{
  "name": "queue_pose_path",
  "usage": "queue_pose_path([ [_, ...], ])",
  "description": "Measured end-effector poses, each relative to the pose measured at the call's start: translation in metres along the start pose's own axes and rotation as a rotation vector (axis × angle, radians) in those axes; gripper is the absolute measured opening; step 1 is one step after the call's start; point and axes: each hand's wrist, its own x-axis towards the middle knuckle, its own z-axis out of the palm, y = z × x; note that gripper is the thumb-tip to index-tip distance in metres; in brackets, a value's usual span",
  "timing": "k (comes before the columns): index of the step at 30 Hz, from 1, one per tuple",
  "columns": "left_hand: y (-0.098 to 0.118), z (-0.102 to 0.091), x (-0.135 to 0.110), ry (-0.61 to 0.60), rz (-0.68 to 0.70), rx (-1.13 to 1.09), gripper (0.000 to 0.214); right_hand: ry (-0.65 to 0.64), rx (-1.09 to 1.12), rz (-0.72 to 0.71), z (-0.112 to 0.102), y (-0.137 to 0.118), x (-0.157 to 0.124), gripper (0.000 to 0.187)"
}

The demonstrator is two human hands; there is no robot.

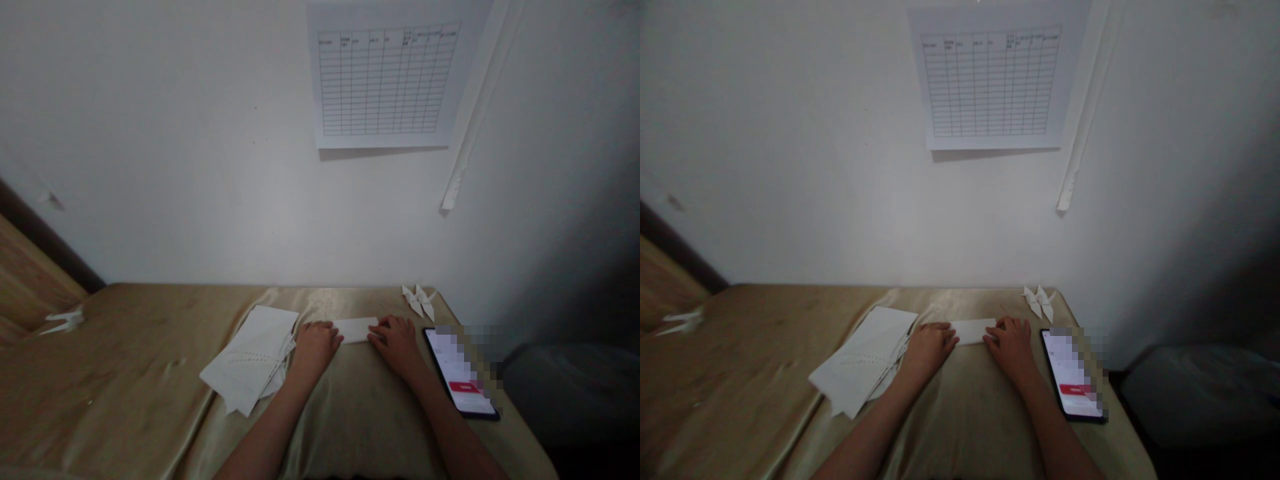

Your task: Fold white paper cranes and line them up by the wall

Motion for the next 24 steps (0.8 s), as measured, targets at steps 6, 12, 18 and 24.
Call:
queue_pose_path([
  [6, 0.001, -0.002, 0.0, -0.01, -0.003, 0.002, 0.028, 0.015, -0.004, -0.004, -0.001, -0.002, -0.001, 0.024],
  [12, 0.004, 0.005, 0.001, 0.047, -0.004, 0.047, 0.026, 0.007, 0.011, 0.021, 0.004, -0.001, 0.0, 0.023],
  [18, 0.007, 0.018, 0.002, 0.157, -0.03, 0.081, 0.029, 0.055, 0.007, 0.059, 0.01, -0.007, 0.001, 0.018],
  [24, 0.008, 0.022, 0.004, 0.154, -0.038, 0.075, 0.034, 0.103, -0.008, 0.076, 0.012, -0.02, 0.001, 0.013],
])
